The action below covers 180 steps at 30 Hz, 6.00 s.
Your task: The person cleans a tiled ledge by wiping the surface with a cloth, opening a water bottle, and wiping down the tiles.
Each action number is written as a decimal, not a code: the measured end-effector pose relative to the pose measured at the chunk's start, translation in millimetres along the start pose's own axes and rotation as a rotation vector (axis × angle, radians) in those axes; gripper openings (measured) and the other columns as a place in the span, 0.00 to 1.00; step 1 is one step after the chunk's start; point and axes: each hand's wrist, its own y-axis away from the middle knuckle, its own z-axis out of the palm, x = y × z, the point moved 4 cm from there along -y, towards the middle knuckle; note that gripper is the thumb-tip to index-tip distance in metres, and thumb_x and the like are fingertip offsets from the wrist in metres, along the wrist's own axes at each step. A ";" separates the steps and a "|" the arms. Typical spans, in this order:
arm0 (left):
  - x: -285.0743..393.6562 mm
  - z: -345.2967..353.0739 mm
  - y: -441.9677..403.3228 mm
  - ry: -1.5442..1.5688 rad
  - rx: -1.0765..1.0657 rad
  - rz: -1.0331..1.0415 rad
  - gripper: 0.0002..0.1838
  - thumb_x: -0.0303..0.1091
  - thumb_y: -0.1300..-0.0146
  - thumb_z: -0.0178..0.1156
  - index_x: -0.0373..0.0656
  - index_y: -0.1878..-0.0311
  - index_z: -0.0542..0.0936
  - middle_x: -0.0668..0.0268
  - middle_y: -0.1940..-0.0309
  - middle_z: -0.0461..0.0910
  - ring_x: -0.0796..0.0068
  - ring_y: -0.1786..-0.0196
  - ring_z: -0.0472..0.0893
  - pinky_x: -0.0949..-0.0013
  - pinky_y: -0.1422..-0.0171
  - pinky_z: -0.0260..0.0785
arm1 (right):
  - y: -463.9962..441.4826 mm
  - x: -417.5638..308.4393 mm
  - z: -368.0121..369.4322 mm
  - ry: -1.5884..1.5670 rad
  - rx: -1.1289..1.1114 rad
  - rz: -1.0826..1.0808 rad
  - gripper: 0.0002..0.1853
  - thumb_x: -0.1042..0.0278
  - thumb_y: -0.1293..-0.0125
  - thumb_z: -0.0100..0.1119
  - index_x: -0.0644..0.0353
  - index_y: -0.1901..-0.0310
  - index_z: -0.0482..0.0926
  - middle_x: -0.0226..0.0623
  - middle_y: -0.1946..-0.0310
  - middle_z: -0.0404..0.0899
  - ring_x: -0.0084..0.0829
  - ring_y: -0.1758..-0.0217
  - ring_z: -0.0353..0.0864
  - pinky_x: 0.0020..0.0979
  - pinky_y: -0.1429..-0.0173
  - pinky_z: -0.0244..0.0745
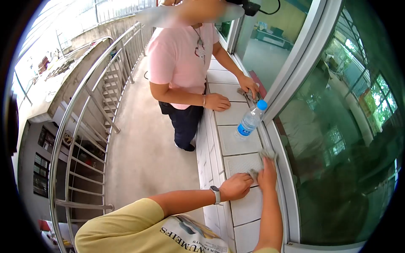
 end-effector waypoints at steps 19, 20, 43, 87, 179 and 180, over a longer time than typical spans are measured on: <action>-1.0 -25.9 31.7 0.443 0.206 -0.104 0.12 0.33 0.36 0.61 0.41 0.51 0.79 0.60 0.48 0.80 0.62 0.46 0.79 0.62 0.43 0.72 | 332.6 -75.1 -134.8 0.086 0.154 0.832 0.34 0.77 0.47 0.40 0.64 0.34 0.69 0.58 0.36 0.69 0.54 0.31 0.65 0.43 0.26 0.56; -6.5 -37.7 43.7 0.441 0.230 -0.133 0.13 0.32 0.36 0.61 0.42 0.50 0.78 0.60 0.47 0.80 0.62 0.45 0.79 0.62 0.43 0.73 | 333.7 -73.4 -132.8 0.093 0.163 0.823 0.34 0.77 0.47 0.40 0.63 0.34 0.69 0.57 0.36 0.69 0.55 0.31 0.65 0.43 0.26 0.56; -21.5 -33.0 180.6 0.574 -0.301 -0.570 0.13 0.31 0.32 0.57 0.36 0.48 0.79 0.62 0.60 0.85 0.76 0.56 0.83 0.71 0.48 0.75 | 366.2 -44.9 -95.2 0.277 0.219 0.648 0.27 0.76 0.41 0.43 0.72 0.37 0.66 0.59 0.37 0.66 0.58 0.31 0.60 0.51 0.27 0.53; 93.2 -20.5 184.8 1.261 -0.974 -0.553 0.35 0.61 0.31 0.49 0.40 0.34 0.70 0.60 0.37 0.70 0.67 0.35 0.68 0.65 0.34 0.63 | 290.8 -220.0 -94.8 -0.633 0.585 0.600 0.15 0.78 0.38 0.54 0.70 0.50 0.79 0.47 0.51 0.82 0.35 0.47 0.80 0.34 0.40 0.72; 97.3 60.4 71.3 -0.085 -0.120 0.270 0.21 0.42 0.31 0.53 0.43 0.40 0.76 0.46 0.38 0.72 0.41 0.31 0.65 0.48 0.29 0.57 | 508.2 -120.2 -142.2 0.570 0.123 0.959 0.24 0.52 0.28 0.46 0.43 0.32 0.68 0.34 0.25 0.53 0.51 0.25 0.53 0.59 0.24 0.40; 100.7 63.1 74.1 -0.173 -0.079 0.226 0.20 0.42 0.32 0.54 0.44 0.41 0.77 0.48 0.38 0.73 0.45 0.31 0.66 0.48 0.29 0.57 | 531.8 -113.3 -149.6 0.603 0.117 1.063 0.25 0.50 0.28 0.44 0.43 0.31 0.66 0.34 0.24 0.52 0.52 0.25 0.52 0.59 0.24 0.40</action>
